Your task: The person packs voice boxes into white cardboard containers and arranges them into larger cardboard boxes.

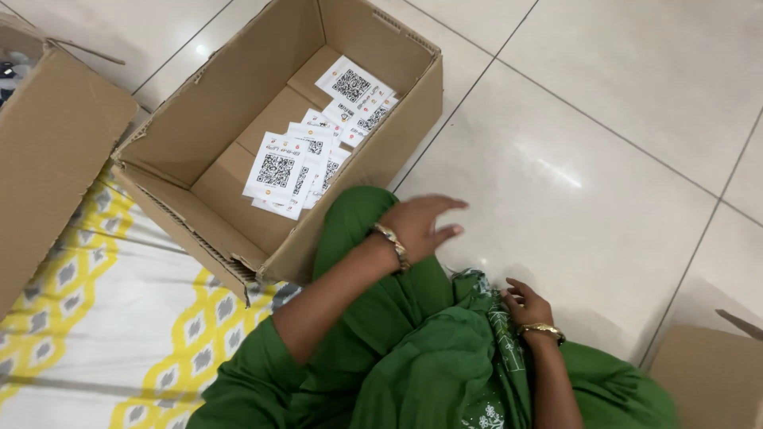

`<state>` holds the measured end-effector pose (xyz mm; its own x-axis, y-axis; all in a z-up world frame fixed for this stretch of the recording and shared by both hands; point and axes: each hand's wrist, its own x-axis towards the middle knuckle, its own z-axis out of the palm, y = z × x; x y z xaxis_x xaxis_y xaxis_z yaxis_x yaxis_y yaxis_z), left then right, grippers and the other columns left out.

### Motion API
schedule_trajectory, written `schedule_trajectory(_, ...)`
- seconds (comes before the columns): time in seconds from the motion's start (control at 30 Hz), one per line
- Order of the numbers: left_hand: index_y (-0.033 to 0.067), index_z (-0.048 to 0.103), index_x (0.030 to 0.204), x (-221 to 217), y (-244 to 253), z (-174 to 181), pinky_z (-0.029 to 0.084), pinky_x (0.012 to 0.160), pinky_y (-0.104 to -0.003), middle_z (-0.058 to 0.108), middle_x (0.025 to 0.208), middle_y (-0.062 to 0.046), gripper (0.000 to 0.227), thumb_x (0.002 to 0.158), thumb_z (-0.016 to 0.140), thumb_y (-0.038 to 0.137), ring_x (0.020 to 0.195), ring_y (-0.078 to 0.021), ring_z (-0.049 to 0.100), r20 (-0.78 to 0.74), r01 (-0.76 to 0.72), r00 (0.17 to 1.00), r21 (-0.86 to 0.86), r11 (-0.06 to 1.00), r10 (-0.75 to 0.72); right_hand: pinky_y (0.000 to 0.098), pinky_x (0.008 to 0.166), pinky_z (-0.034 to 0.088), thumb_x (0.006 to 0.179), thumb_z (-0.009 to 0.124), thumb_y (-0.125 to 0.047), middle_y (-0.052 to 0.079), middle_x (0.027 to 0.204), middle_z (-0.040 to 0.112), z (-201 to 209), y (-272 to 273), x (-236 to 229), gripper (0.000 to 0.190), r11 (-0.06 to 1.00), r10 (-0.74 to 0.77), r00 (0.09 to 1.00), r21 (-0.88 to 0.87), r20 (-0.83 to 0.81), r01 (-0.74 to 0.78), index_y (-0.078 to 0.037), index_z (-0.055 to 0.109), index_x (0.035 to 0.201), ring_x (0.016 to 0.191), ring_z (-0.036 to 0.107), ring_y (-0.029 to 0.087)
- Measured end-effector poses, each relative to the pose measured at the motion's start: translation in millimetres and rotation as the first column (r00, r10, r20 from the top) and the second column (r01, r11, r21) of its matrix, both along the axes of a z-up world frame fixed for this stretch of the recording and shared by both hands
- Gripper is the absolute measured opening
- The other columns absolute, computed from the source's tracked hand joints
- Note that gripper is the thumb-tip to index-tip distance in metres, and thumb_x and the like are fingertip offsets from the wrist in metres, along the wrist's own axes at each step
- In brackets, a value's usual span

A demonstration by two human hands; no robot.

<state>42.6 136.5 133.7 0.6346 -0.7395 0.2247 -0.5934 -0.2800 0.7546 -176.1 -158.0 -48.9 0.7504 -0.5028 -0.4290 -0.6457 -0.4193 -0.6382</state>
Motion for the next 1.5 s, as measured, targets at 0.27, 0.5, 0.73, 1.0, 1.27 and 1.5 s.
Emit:
schedule_trajectory(0.27,0.0135,0.07,0.124,-7,127,20,0.053,0.1,-0.04,0.072,0.125,-0.01,0.03,0.096,0.069,0.023,0.117,-0.0292,0.068,-0.031,-0.464,0.885,-0.15,0.873,0.465,0.0365,0.085,0.06,0.092,0.073,-0.029,0.012,0.115,0.077,0,-4,1,0.046,0.997,0.058,0.998,-0.04,-0.015,-0.059,-0.016,0.067,0.137,0.103,0.073,0.023)
schedule_trajectory(0.5,0.0167,0.073,0.12,8,133,-9,0.054,0.098,-0.04,0.073,0.124,-0.007,0.025,0.096,0.066,0.02,0.116,-0.0285,0.067,0.052,-0.591,0.802,-0.085,0.802,0.596,0.0374,0.085,0.059,0.093,0.073,-0.026,0.011,0.119,0.076,12,1,8,0.047,0.999,-0.029,0.998,-0.02,-0.058,0.028,-0.014,0.067,0.138,0.105,0.072,0.023)
schedule_trajectory(0.73,0.018,0.051,0.146,187,181,-99,0.052,0.098,-0.048,0.058,0.139,-0.015,0.067,0.091,0.074,0.049,0.124,-0.0354,0.059,0.042,-0.565,0.685,0.662,0.493,0.728,0.0357,0.088,0.058,0.094,0.072,-0.025,0.012,0.118,0.077,4,-1,-1,0.046,0.997,-0.016,0.999,-0.078,-0.043,0.012,-0.014,0.067,0.138,0.105,0.073,0.022)
schedule_trajectory(1.0,0.0051,0.044,0.145,217,215,-186,0.054,0.101,-0.048,0.055,0.144,-0.017,0.111,0.058,0.096,0.049,0.132,-0.0332,0.057,-0.258,-0.512,0.257,0.781,0.358,0.931,0.035,0.088,0.057,0.094,0.072,-0.025,0.011,0.115,0.077,0,-4,2,0.043,0.997,-0.038,0.997,-0.067,-0.06,0.034,-0.015,0.069,0.136,0.104,0.072,0.022)
schedule_trajectory(1.27,0.0007,0.06,0.125,219,171,-206,0.057,0.091,-0.042,0.064,0.128,-0.022,0.096,0.052,0.103,0.045,0.11,-0.0338,0.065,-0.224,-0.506,0.417,0.747,0.43,0.881,0.0363,0.084,0.059,0.094,0.072,-0.026,0.011,0.114,0.076,-7,-10,7,0.045,0.996,-0.03,0.997,-0.09,-0.078,0.023,-0.016,0.067,0.138,0.099,0.073,0.024)
schedule_trajectory(1.5,-0.0092,0.067,0.116,203,162,-203,0.061,0.068,-0.041,0.076,0.109,-0.019,0.058,0.067,0.091,0.011,0.086,-0.029,0.076,-0.834,-0.616,0.163,0.331,0.715,0.527,0.0349,0.083,0.061,0.092,0.071,-0.026,0.01,0.111,0.077,-15,-13,5,0.046,0.998,-0.055,0.996,-0.035,-0.07,0.053,-0.018,0.066,0.137,0.097,0.074,0.021)
